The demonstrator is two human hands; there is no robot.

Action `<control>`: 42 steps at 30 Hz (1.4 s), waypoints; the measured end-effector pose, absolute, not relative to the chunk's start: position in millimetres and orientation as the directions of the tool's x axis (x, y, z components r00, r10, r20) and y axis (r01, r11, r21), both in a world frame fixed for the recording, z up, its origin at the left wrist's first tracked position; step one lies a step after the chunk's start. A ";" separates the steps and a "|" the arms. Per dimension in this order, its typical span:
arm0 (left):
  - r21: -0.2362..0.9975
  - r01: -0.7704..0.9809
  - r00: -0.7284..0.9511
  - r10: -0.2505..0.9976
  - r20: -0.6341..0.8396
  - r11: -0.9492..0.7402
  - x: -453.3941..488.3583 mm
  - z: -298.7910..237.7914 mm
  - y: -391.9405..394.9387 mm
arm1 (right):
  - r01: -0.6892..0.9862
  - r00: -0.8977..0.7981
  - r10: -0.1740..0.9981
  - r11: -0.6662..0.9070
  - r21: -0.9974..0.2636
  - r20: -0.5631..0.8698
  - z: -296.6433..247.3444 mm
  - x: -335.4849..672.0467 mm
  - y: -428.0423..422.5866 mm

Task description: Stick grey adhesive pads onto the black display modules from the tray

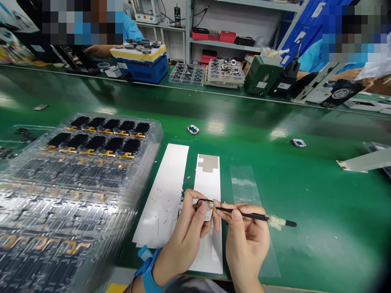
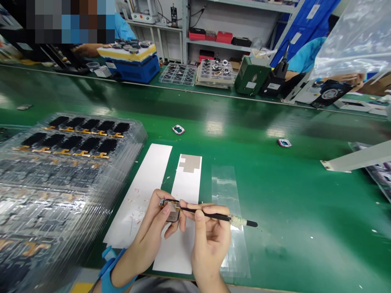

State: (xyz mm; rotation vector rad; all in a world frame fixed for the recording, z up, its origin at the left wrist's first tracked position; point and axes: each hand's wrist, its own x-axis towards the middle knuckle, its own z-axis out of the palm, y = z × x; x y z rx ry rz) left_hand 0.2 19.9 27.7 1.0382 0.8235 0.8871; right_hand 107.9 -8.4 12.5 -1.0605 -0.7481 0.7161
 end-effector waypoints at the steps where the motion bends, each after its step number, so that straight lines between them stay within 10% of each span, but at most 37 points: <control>1: 0.944 -0.218 0.409 0.901 -0.143 0.249 0.5 27.4 19.5 | -0.159 0.557 0.809 0.325 -0.932 0.187 12.7 107.6 -8.4; 42: 0.958 -0.183 0.357 0.923 -0.143 0.219 2.4 17.3 20.9 | -0.171 0.569 0.803 0.329 -0.929 0.180 22.2 114.5 -10.9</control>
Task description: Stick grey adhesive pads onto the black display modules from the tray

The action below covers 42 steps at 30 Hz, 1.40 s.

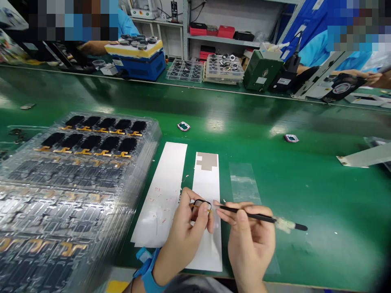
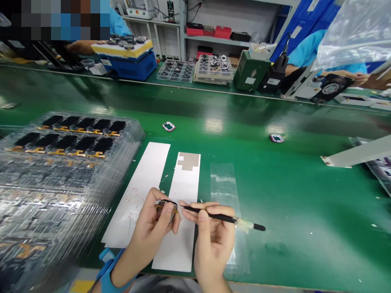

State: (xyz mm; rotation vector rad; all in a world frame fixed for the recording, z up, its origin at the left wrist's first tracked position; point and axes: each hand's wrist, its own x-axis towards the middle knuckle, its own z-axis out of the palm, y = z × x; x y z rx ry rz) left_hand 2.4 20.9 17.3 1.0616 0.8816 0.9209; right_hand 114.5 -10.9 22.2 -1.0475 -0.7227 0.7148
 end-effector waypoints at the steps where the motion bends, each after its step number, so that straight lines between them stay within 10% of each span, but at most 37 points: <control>1: 0.961 -0.162 0.363 0.919 -0.152 0.223 2.1 17.0 21.5 | -0.160 0.586 0.791 0.323 -0.933 0.174 26.2 119.9 -12.1; 10: 0.942 0.328 0.653 0.738 -0.171 -0.072 0.1 34.8 16.6 | 0.088 0.539 0.834 0.084 -0.993 0.119 14.1 192.9 -44.7; 21: 0.548 0.432 0.858 0.513 -0.006 -0.716 25.9 14.6 5.3 | 0.191 0.555 0.830 -0.068 -0.979 0.051 -16.1 187.9 -68.9; 42: 0.430 0.484 0.849 0.528 -0.019 -0.762 29.3 19.2 3.4 | 0.057 0.630 0.777 -0.037 -0.998 0.007 -16.9 186.7 -65.7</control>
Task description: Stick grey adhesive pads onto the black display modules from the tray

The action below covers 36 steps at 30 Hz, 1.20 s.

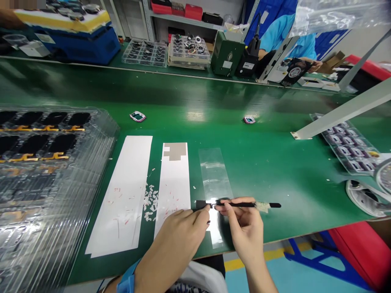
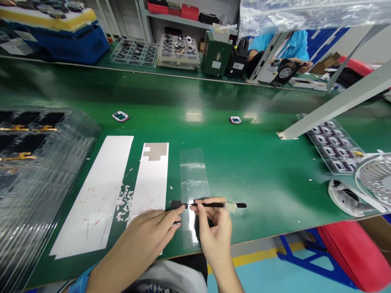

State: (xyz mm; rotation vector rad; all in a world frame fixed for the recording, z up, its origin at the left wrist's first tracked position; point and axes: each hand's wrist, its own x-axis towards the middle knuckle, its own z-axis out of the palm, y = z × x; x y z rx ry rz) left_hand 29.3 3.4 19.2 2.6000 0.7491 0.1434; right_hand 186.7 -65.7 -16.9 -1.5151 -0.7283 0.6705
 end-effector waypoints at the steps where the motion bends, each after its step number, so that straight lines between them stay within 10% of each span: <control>1: 0.451 0.496 0.841 0.540 -0.036 -0.742 30.1 20.3 4.2 | 0.049 0.643 0.765 -0.017 -0.999 0.018 -15.6 187.7 -66.0; 12: 0.929 0.323 0.632 0.772 -0.070 -0.180 24.9 27.2 14.4 | 0.032 0.602 0.726 0.393 -0.919 0.332 27.9 161.8 -61.2; 36: 0.881 0.355 0.566 0.822 0.064 -0.313 7.0 26.7 18.5 | 0.116 0.529 0.710 0.482 -0.868 0.465 26.1 114.7 -31.4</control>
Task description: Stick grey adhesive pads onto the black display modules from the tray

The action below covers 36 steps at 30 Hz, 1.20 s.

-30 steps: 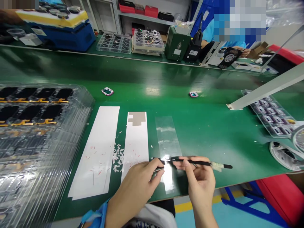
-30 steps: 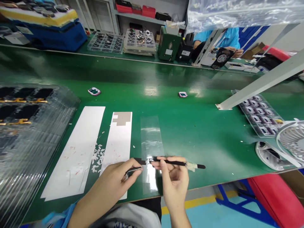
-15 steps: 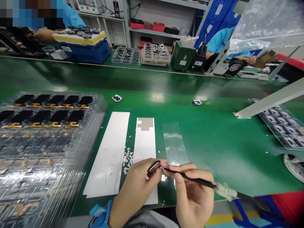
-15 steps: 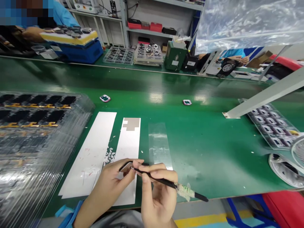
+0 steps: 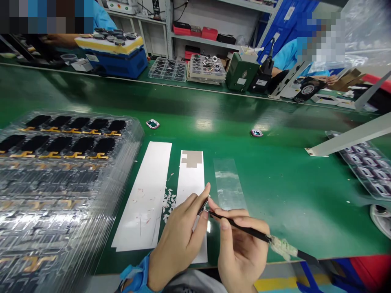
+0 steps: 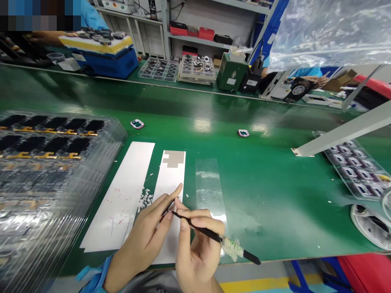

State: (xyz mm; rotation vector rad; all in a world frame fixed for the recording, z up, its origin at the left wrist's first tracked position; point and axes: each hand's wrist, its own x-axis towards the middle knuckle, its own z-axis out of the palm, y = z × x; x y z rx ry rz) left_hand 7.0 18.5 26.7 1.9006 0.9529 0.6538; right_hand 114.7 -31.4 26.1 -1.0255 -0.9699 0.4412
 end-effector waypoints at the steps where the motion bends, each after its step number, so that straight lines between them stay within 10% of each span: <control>1: 0.883 0.352 0.568 0.820 0.063 -0.311 6.2 26.9 18.7 | 0.123 0.535 0.707 0.477 -0.870 0.463 25.4 114.0 -30.9; 36: 0.879 0.372 0.556 0.830 0.047 -0.299 6.6 22.8 18.3 | 0.106 0.577 0.711 0.423 -0.900 0.402 17.5 115.5 -25.9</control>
